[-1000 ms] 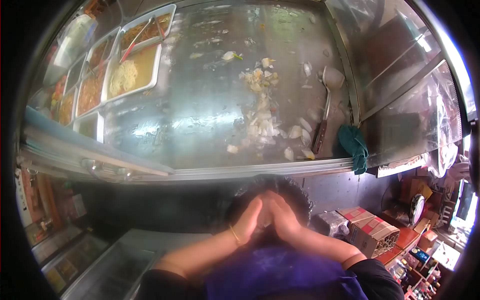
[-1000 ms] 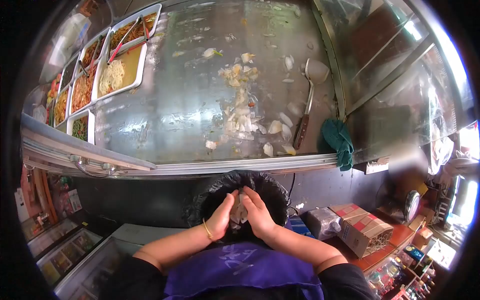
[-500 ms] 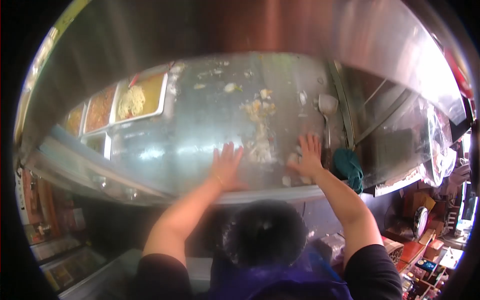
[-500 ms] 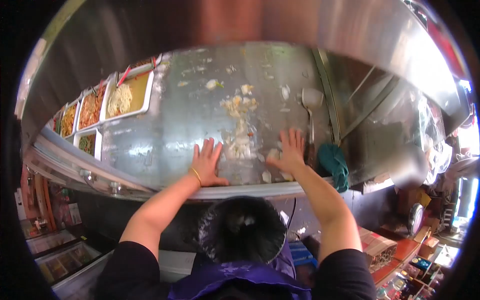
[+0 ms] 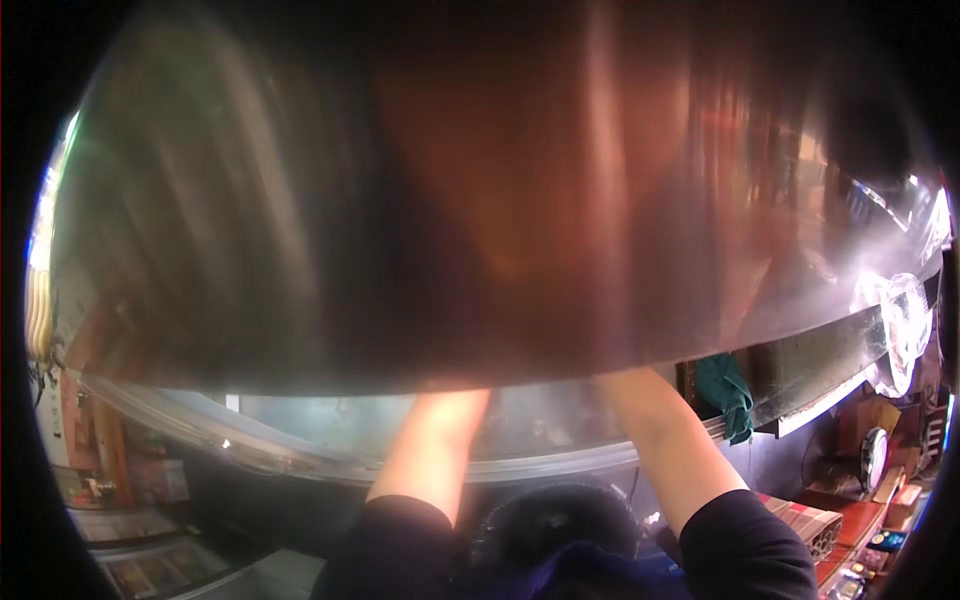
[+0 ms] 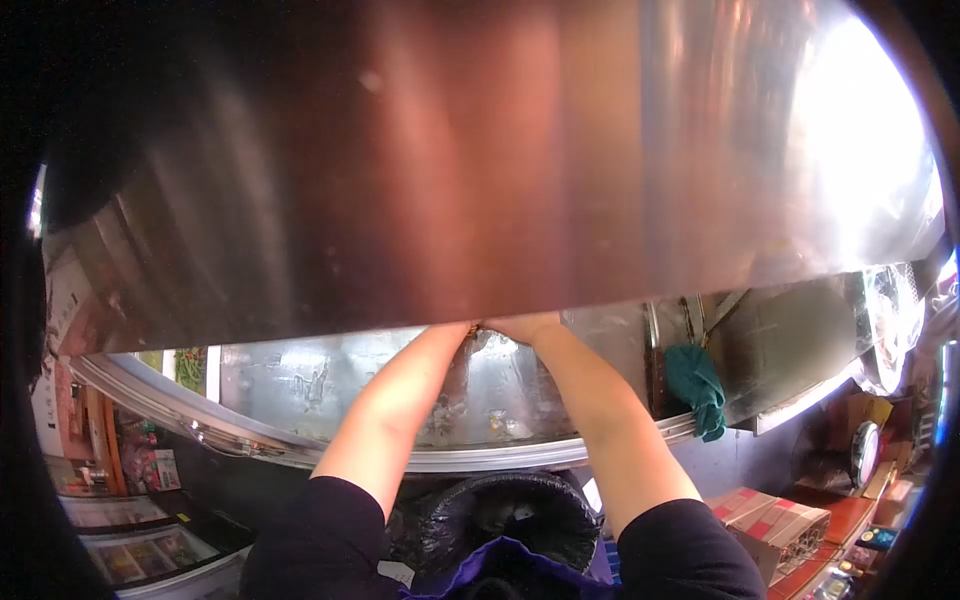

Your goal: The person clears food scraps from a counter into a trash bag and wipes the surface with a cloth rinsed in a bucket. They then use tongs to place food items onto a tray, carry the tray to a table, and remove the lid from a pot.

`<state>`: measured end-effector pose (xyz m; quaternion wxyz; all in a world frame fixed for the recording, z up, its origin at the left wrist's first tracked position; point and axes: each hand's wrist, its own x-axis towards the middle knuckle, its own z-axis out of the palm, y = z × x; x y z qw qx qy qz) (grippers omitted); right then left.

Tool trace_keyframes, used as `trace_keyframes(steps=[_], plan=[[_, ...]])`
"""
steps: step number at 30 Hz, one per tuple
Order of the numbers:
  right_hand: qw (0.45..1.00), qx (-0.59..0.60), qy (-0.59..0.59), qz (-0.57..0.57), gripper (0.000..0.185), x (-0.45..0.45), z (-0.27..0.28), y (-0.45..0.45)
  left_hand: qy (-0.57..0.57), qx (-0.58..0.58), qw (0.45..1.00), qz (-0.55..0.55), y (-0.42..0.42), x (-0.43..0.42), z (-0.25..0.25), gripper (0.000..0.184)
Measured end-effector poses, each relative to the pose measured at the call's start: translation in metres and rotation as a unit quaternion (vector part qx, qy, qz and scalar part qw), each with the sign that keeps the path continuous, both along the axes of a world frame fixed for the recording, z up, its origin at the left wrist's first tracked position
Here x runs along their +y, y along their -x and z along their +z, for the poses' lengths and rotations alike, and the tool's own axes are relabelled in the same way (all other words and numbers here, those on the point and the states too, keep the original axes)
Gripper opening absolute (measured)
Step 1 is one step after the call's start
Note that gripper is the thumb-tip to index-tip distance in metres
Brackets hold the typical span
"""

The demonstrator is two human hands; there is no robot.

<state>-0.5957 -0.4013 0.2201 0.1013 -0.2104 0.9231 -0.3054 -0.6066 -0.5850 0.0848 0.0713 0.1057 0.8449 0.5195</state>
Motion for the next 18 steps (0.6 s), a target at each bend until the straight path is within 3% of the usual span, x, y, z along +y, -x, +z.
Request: trace_keyframes(steps=[1,2,3,4,5,6,7,9,10,11,13,14,16,17,18], plan=[[1.0,-0.005,-0.003,0.0,0.078,-0.003,-0.037,0.002,-0.065,-0.021,0.997,0.019,0.011,0.005,-0.012,0.067],[0.995,0.078,0.012,-0.056,0.073,-0.007,-0.102,0.009,-0.131,-0.042,0.99,0.039,0.024,0.014,-0.023,0.066],[0.979,0.168,0.026,-0.111,0.068,-0.009,-0.117,0.012,-0.199,-0.055,0.977,0.059,0.044,0.026,-0.021,0.065],[0.979,0.175,0.021,-0.106,0.068,-0.011,-0.13,0.017,-0.206,-0.048,0.976,0.06,0.048,0.036,-0.022,0.065],[0.959,0.174,0.112,-0.194,0.057,-0.022,-0.125,0.019,-0.338,-0.086,0.932,0.101,0.047,0.053,-0.017,0.06],[0.922,0.162,0.208,-0.284,0.048,-0.033,-0.123,0.015,-0.454,-0.129,0.871,0.137,0.034,0.063,-0.014,0.056],[0.922,0.163,0.208,-0.284,0.048,-0.035,-0.114,0.012,-0.561,-0.171,0.792,0.17,0.019,0.074,-0.011,0.051],[0.862,-0.128,0.36,-0.334,0.037,-0.03,-0.087,0.018,-0.748,-0.237,0.58,0.218,0.006,0.092,0.007,0.042],[0.773,-0.184,0.514,-0.323,0.033,-0.035,-0.093,0.02,-0.755,-0.278,0.543,0.242,0.003,0.088,0.034,0.024],[0.775,-0.181,0.512,-0.324,0.033,-0.037,-0.081,0.012,-0.756,-0.279,0.541,0.24,-0.004,0.087,0.042,0.024],[0.765,-0.166,0.53,-0.326,0.033,-0.038,-0.029,-0.018,-0.711,-0.197,0.643,0.205,-0.021,0.085,0.049,0.024],[0.777,-0.12,0.542,-0.298,0.033,-0.036,-0.015,-0.038,-0.69,-0.221,0.646,0.239,-0.042,0.085,0.087,0.024],[0.785,-0.03,0.571,-0.239,0.035,-0.028,0.009,-0.085,-0.582,-0.134,0.776,0.203,-0.099,0.084,0.15,0.025],[0.782,0.01,0.586,-0.212,0.036,-0.023,0.021,-0.117,-0.445,-0.072,0.866,0.215,-0.13,0.087,0.173,0.026],[0.815,-0.002,0.516,-0.263,0.041,-0.023,0.046,-0.151,-0.438,-0.068,0.876,0.19,-0.162,0.088,0.191,0.027]])
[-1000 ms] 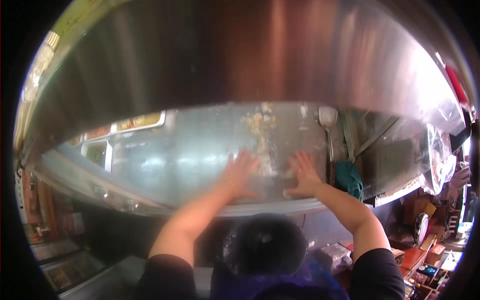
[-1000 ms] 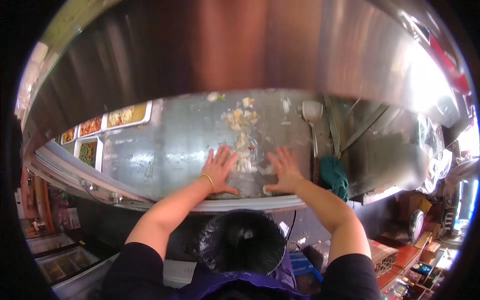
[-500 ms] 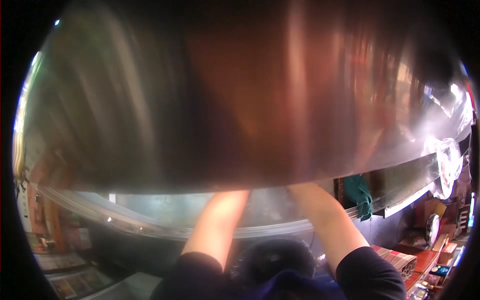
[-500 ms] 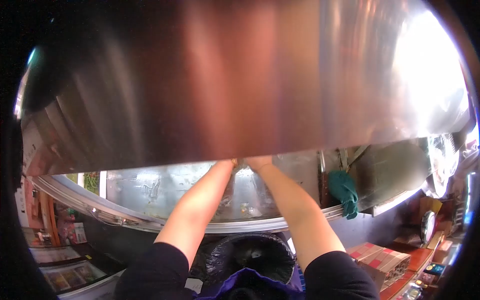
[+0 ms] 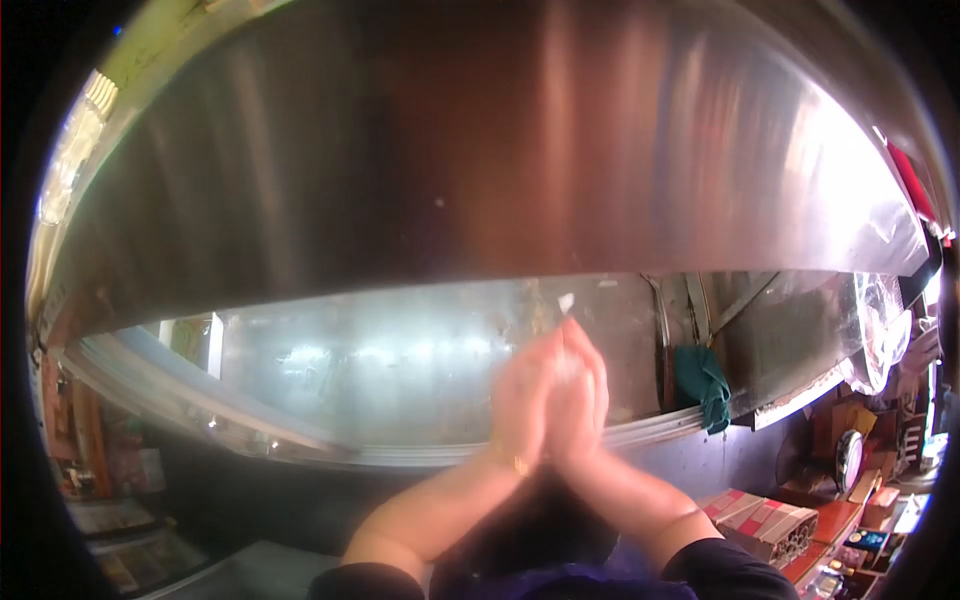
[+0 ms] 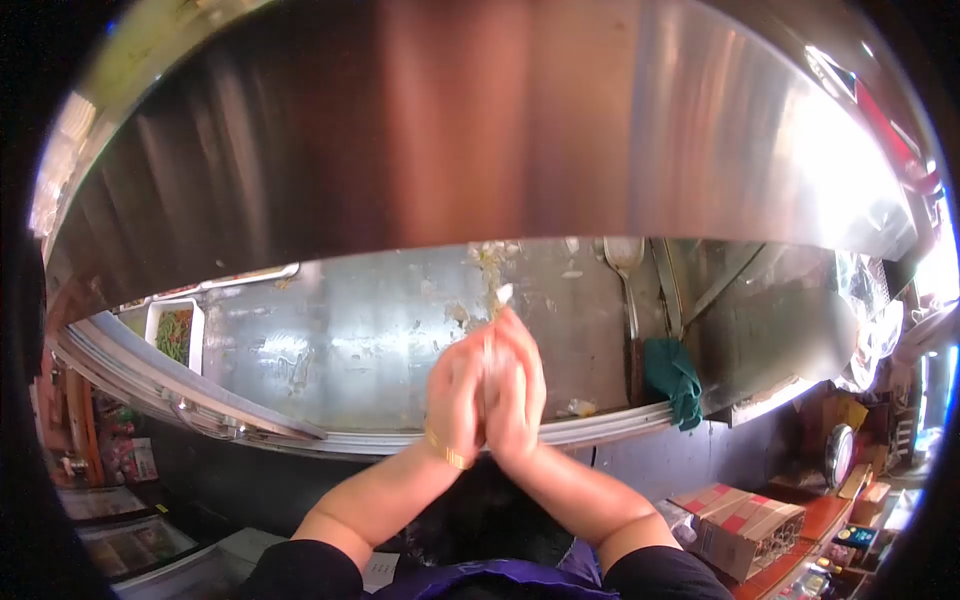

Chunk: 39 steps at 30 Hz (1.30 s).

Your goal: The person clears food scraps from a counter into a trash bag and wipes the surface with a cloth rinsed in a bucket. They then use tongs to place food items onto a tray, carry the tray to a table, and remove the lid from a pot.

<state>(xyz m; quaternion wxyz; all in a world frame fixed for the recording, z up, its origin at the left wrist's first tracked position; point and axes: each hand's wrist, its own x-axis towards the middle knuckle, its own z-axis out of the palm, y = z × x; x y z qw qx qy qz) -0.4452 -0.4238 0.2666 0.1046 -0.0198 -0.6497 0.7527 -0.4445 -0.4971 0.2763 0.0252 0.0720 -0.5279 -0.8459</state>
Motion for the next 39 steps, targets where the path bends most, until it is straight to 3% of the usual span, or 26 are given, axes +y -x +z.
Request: trace_keyframes(steps=[1,4,5,6,7,9,10,11,12,14,15,17,18,19,20,22,24,26,27,28,29,30,32,34,35,39], plan=[[0.996,-0.053,-0.072,-0.026,0.046,0.002,0.016,-0.031,-0.006,0.007,1.0,0.013,-0.032,0.005,0.006,0.025],[0.995,0.018,0.002,0.095,0.044,0.033,-0.001,-0.089,-0.009,-0.045,0.998,-0.039,-0.101,-0.003,-0.025,0.025],[0.986,-0.072,0.009,0.149,0.046,0.041,0.0,-0.098,-0.01,-0.043,0.998,-0.041,-0.104,-0.015,-0.025,0.025],[0.966,-0.161,0.015,0.202,0.048,0.049,0.001,-0.099,0.097,-0.035,0.982,-0.157,-0.106,-0.031,-0.021,0.027],[0.969,-0.087,-0.082,0.215,0.051,0.062,0.001,-0.086,0.202,-0.025,0.942,-0.267,-0.107,-0.044,-0.017,0.029],[0.959,-0.034,-0.223,0.171,0.053,0.084,-0.018,-0.065,0.259,-0.02,0.895,-0.363,-0.093,-0.064,0.004,0.029],[0.961,-0.052,-0.227,0.147,0.053,0.094,-0.034,-0.046,0.183,-0.005,0.913,-0.363,-0.086,-0.07,-0.007,0.028],[0.963,-0.067,-0.232,0.123,0.054,0.104,-0.055,-0.02,0.102,-0.108,0.911,-0.384,-0.075,-0.076,-0.009,0.027],[0.954,-0.086,-0.271,0.091,0.054,0.115,-0.088,0.011,0.077,-0.114,0.92,-0.368,-0.06,-0.081,-0.013,0.027],[0.919,-0.089,-0.381,0.044,0.056,0.124,-0.12,0.072,0.174,0.011,0.955,-0.242,-0.018,-0.084,-0.046,0.031],[0.89,-0.073,-0.448,0.032,0.058,0.123,-0.124,0.099,0.381,0.021,0.916,-0.125,0.007,-0.089,-0.061,0.036],[0.85,-0.027,-0.526,0.022,0.061,0.127,-0.144,0.144,0.498,-0.02,0.866,0.05,0.06,-0.106,-0.117,0.046],[0.806,0.017,-0.591,0.005,0.064,0.123,-0.15,0.169,0.56,-0.021,0.82,0.113,0.081,-0.108,-0.149,0.049],[0.812,0.036,-0.582,0.006,0.064,0.114,-0.155,0.192,0.622,-0.02,0.763,0.178,0.101,-0.115,-0.149,0.052],[0.813,0.042,-0.58,-0.029,0.063,0.107,-0.158,0.214,0.674,-0.085,0.725,0.112,0.117,-0.123,-0.147,0.056],[0.824,0.054,-0.56,-0.073,0.062,0.075,-0.153,0.245,0.697,-0.032,0.705,0.127,0.163,-0.128,-0.15,0.057],[0.822,0.045,-0.567,0.04,0.063,0.054,-0.143,0.257,0.707,0.017,0.696,0.124,0.203,-0.118,-0.159,0.058],[0.836,0.156,-0.516,0.105,0.064,0.046,-0.235,0.315,0.574,0.027,0.816,0.067,0.238,-0.109,-0.162,0.06],[0.837,0.155,-0.516,0.1,0.064,0.045,-0.23,0.308,0.574,0.031,0.816,0.063,0.247,-0.092,-0.176,0.06],[0.84,0.149,-0.504,0.131,0.064,0.037,-0.21,0.29,0.61,0.17,0.764,0.123,0.248,-0.071,-0.196,0.048],[0.842,0.157,-0.49,0.162,0.064,0.02,-0.179,0.28,0.632,0.306,0.686,0.19,0.256,-0.067,-0.202,0.053],[0.845,0.149,-0.476,0.189,0.065,0.009,-0.154,0.257,0.63,0.31,0.687,0.186,0.249,-0.069,-0.199,0.053],[0.85,0.104,-0.467,0.22,0.066,0.025,-0.151,0.194,0.604,0.24,0.76,-0.011,0.187,-0.067,-0.188,0.051],[0.744,0.167,-0.555,0.332,0.087,0.039,-0.138,0.18,0.564,0.186,0.786,-0.173,0.169,-0.08,-0.146,0.063],[0.747,0.153,-0.555,0.333,0.087,0.047,-0.133,0.167,0.533,0.146,0.79,-0.265,0.153,-0.08,-0.141,0.073],[0.689,0.18,-0.558,0.426,0.101,0.075,-0.117,0.108,0.599,0.19,0.718,-0.298,0.077,-0.079,-0.128,0.098]])
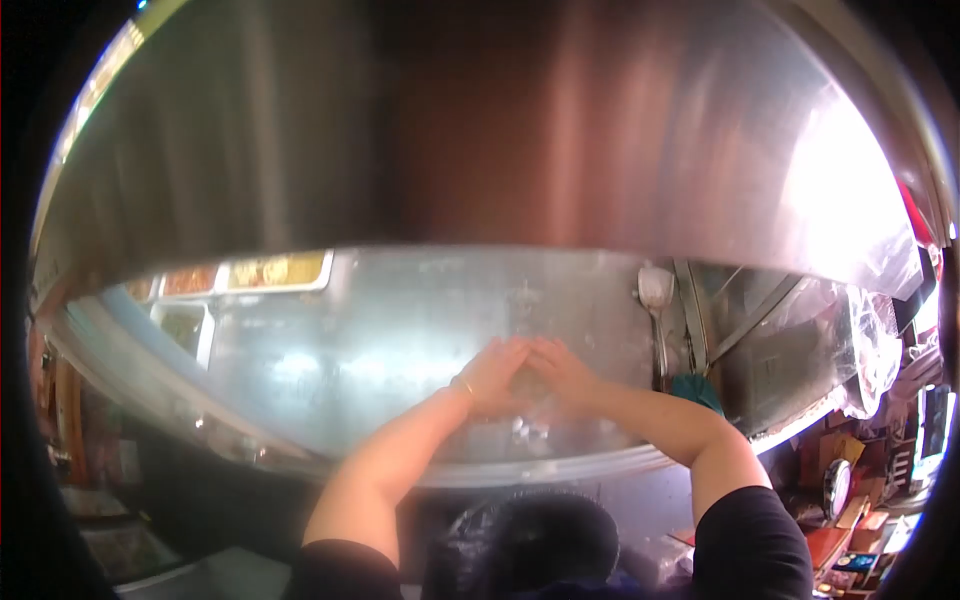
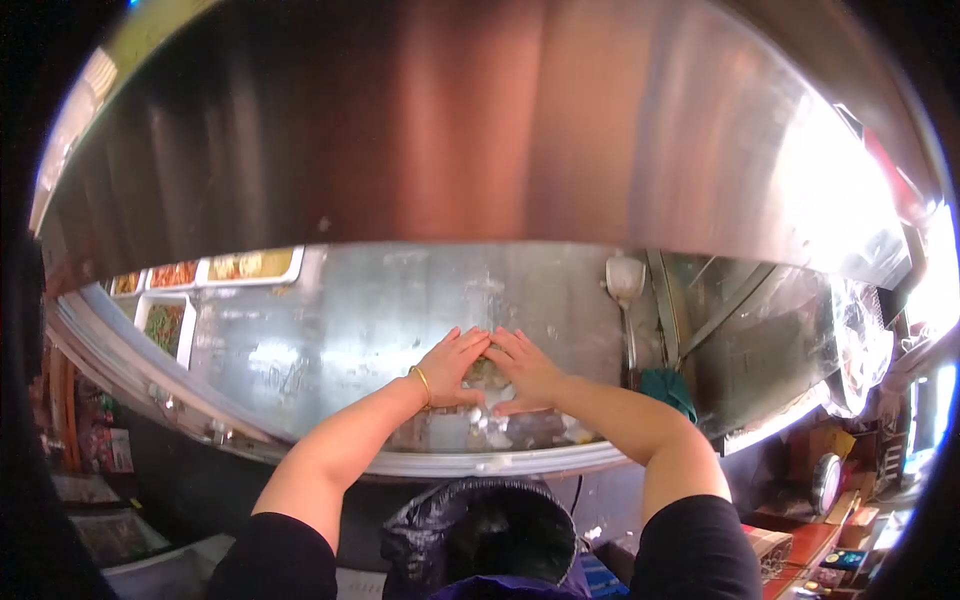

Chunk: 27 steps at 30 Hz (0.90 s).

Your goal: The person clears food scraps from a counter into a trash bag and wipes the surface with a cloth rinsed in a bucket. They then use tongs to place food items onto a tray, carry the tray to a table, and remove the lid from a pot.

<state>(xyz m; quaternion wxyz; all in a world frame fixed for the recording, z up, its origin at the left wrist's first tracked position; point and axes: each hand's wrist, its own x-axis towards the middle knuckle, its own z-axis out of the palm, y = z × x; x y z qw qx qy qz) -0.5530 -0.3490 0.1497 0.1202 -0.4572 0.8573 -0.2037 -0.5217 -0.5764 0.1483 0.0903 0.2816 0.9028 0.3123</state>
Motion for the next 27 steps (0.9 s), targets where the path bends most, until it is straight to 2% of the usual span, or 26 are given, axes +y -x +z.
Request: trace_keyframes(steps=[3,4,6,7,8,9,10,11,12,13,14,15,16,17,18,19,20,22,23,25,27], plan=[[0.985,0.029,-0.121,0.121,0.102,0.012,0.022,-0.027,0.079,-0.002,0.988,-0.132,-0.041,-0.003,0.042,0.117],[0.984,0.024,-0.124,0.129,0.102,0.011,0.019,-0.029,0.075,-0.007,0.989,-0.125,-0.045,-0.001,0.039,0.117],[0.996,0.016,-0.075,0.044,0.094,0.006,0.006,-0.038,0.051,-0.022,0.997,-0.058,-0.052,0.003,0.026,0.111],[0.996,0.012,-0.078,0.05,0.094,0.0,-0.001,-0.038,0.038,-0.017,0.999,-0.02,-0.049,0.007,0.019,0.103],[1.0,-0.011,-0.016,-0.018,0.086,-0.009,-0.009,-0.032,0.036,-0.019,0.999,-0.013,-0.042,0.012,0.013,0.103],[0.994,-0.035,0.048,-0.089,0.078,-0.02,-0.014,-0.027,-0.036,-0.021,0.996,0.073,-0.034,0.02,0.007,0.092],[0.995,-0.037,0.049,-0.085,0.078,-0.032,-0.012,-0.023,-0.107,-0.022,0.981,0.157,-0.027,0.028,-0.001,0.081],[0.985,-0.047,0.08,-0.146,0.068,-0.045,-0.01,-0.019,-0.106,-0.023,0.981,0.161,-0.02,0.037,-0.013,0.081],[0.97,-0.056,0.111,-0.208,0.059,-0.054,-0.009,-0.019,-0.199,0.017,0.948,0.246,-0.012,0.048,-0.03,0.065],[0.971,-0.055,0.112,-0.205,0.059,-0.058,-0.012,-0.02,-0.29,0.061,0.898,0.324,-0.003,0.057,-0.043,0.05],[0.941,-0.071,0.191,-0.27,0.054,-0.061,-0.018,-0.018,-0.292,0.068,0.897,0.324,0.008,0.065,-0.053,0.05],[0.901,-0.086,0.268,-0.331,0.049,-0.062,-0.022,-0.016,-0.458,-0.04,0.805,0.376,0.019,0.074,-0.06,0.041],[0.903,-0.079,0.269,-0.326,0.049,-0.068,-0.023,-0.013,-0.602,-0.146,0.672,0.405,0.028,0.078,-0.052,0.032],[0.829,-0.186,0.361,-0.385,0.046,-0.077,-0.024,-0.009,-0.71,-0.262,0.527,0.387,0.03,0.081,-0.045,0.03],[0.731,-0.289,0.444,-0.431,0.044,-0.082,-0.024,-0.003,-0.713,-0.256,0.529,0.383,0.039,0.08,-0.047,0.03],[0.709,-0.317,0.447,-0.445,0.043,-0.085,-0.008,-0.003,-0.747,-0.308,0.472,0.351,0.043,0.079,-0.054,0.029],[0.708,-0.318,0.447,-0.445,0.043,-0.089,0.007,-0.005,-0.775,-0.36,0.41,0.319,0.043,0.08,-0.062,0.029],[0.643,-0.358,0.474,-0.484,0.043,-0.095,0.035,-0.011,-0.766,-0.362,0.424,0.318,0.034,0.076,-0.025,0.032],[0.64,-0.358,0.476,-0.486,0.043,-0.095,0.043,-0.013,-0.758,-0.365,0.439,0.315,0.029,0.073,0.005,0.034],[0.669,-0.259,0.573,-0.397,0.044,-0.086,0.054,-0.038,-0.733,-0.323,0.524,0.29,0.001,0.072,0.063,0.035],[0.785,-0.046,0.524,-0.326,0.047,-0.074,0.105,-0.077,-0.674,-0.248,0.653,0.241,-0.037,0.072,0.109,0.036]])
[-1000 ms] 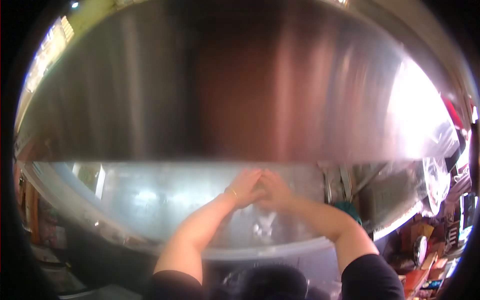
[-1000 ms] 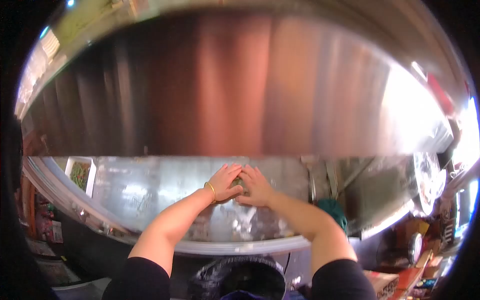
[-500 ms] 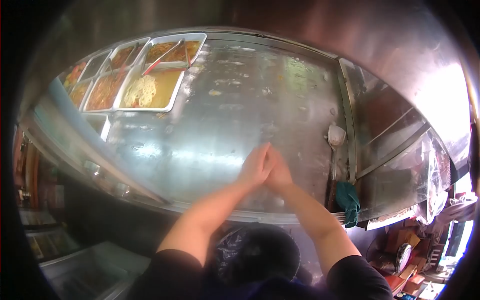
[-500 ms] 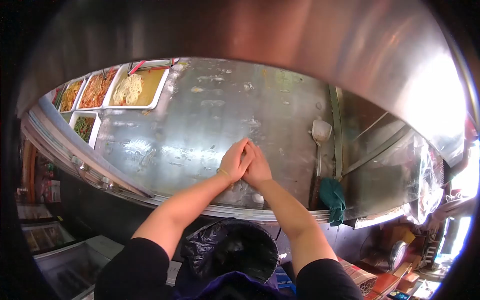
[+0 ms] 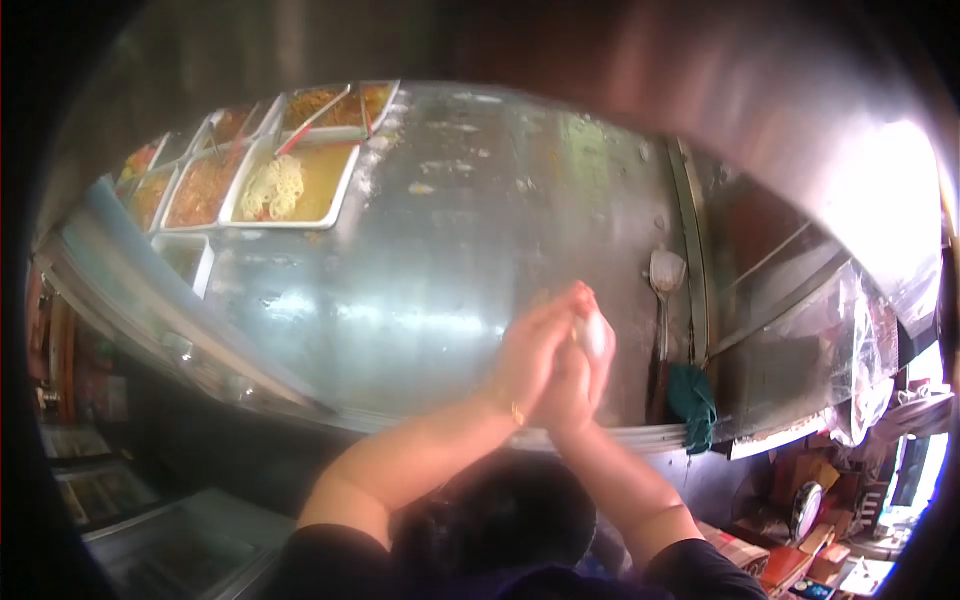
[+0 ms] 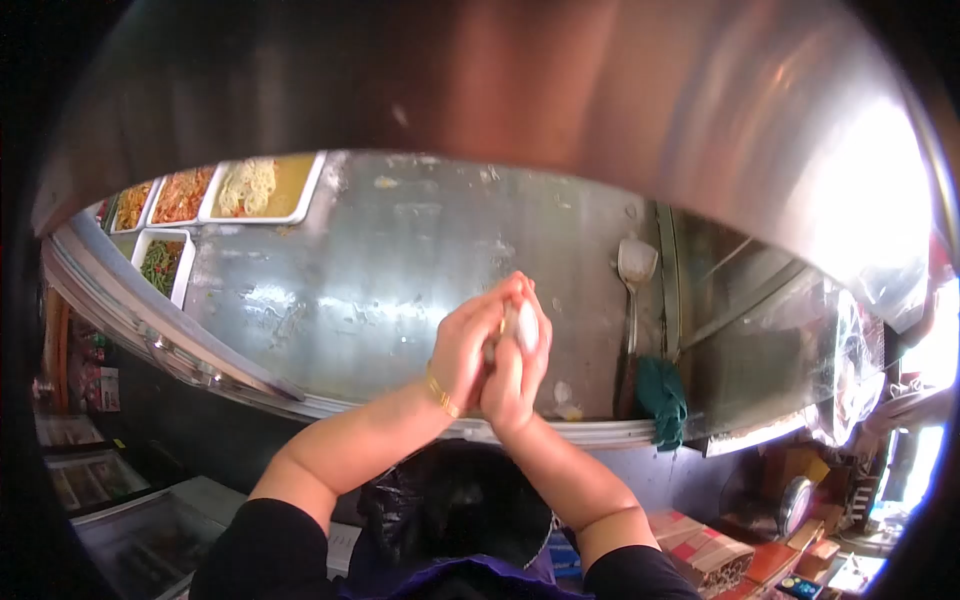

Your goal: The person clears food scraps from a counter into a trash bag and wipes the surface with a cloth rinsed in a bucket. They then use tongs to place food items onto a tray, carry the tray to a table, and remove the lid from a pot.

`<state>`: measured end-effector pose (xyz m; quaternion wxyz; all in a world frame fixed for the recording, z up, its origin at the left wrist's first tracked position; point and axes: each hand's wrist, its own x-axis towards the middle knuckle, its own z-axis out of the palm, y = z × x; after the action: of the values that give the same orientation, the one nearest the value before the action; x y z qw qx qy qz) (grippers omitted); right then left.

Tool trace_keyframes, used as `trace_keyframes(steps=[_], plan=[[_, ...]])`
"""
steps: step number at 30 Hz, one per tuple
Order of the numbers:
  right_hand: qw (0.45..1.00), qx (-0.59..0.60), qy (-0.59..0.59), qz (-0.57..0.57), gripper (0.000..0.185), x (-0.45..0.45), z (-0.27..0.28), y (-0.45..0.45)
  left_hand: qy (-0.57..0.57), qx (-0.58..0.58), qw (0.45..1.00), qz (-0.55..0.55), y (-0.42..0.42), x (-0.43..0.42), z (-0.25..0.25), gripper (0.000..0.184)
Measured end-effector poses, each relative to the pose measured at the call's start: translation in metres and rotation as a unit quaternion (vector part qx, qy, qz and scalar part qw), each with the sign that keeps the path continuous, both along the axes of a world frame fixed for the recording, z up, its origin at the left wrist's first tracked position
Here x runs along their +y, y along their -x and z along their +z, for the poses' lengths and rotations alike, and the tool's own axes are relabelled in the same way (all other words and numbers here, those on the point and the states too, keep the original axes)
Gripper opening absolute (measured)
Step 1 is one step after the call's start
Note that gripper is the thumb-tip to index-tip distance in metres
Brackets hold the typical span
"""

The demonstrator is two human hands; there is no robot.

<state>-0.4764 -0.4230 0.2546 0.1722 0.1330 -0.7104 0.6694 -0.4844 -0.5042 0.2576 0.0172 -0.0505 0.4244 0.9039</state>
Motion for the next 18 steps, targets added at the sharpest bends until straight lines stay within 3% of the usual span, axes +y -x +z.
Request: trace_keyframes(steps=[1,3,5,7,8,9,10,11,13,14,15,16,17,18], plan=[[0.991,-0.005,-0.122,0.045,0.052,0.019,0.017,-0.019,0.038,0.046,0.998,-0.007,-0.026,0.001,0.026,0.036],[0.991,-0.071,-0.085,0.08,0.059,0.034,0.023,-0.07,0.098,0.119,0.988,-0.021,-0.078,0.0,0.047,0.038],[0.985,-0.085,-0.013,0.149,0.061,0.04,0.019,-0.115,0.106,0.079,0.991,-0.033,-0.121,-0.002,0.048,0.041],[0.942,-0.151,0.017,0.298,0.072,0.053,0.024,-0.125,0.064,0.05,0.995,-0.06,-0.161,-0.012,0.036,0.045],[0.943,-0.158,0.019,0.294,0.072,0.075,0.009,-0.121,0.066,-0.052,0.99,-0.112,-0.182,-0.017,0.033,0.047],[0.955,-0.175,-0.068,0.232,0.073,0.103,-0.019,-0.1,0.067,-0.141,0.975,-0.158,-0.188,-0.021,0.025,0.049],[0.955,-0.195,-0.151,0.165,0.075,0.129,-0.044,-0.081,0.152,-0.083,0.962,-0.21,-0.187,-0.032,0.021,0.052],[0.944,-0.213,-0.231,0.096,0.079,0.15,-0.06,-0.062,0.095,-0.05,0.962,-0.251,-0.169,-0.043,0.032,0.046],[0.846,-0.168,-0.49,0.126,0.085,0.177,-0.071,-0.01,-0.012,-0.068,0.958,-0.279,-0.137,-0.066,0.018,0.037],[0.847,-0.173,-0.488,0.121,0.085,0.187,-0.066,0.003,0.106,-0.046,0.963,-0.244,-0.113,-0.074,0.016,0.035],[0.783,-0.133,-0.577,0.189,0.088,0.194,-0.06,0.019,0.224,-0.017,0.953,-0.202,-0.085,-0.081,0.013,0.034],[0.706,-0.09,-0.655,0.255,0.092,0.199,-0.056,0.03,0.413,0.019,0.887,-0.208,-0.059,-0.093,-0.009,0.049],[0.708,-0.089,-0.653,0.252,0.092,0.203,-0.056,0.037,0.585,0.053,0.783,-0.205,-0.043,-0.1,-0.037,0.065],[0.663,-0.034,-0.689,0.291,0.096,0.206,-0.057,0.044,0.587,0.055,0.782,-0.203,-0.042,-0.096,-0.058,0.065]])
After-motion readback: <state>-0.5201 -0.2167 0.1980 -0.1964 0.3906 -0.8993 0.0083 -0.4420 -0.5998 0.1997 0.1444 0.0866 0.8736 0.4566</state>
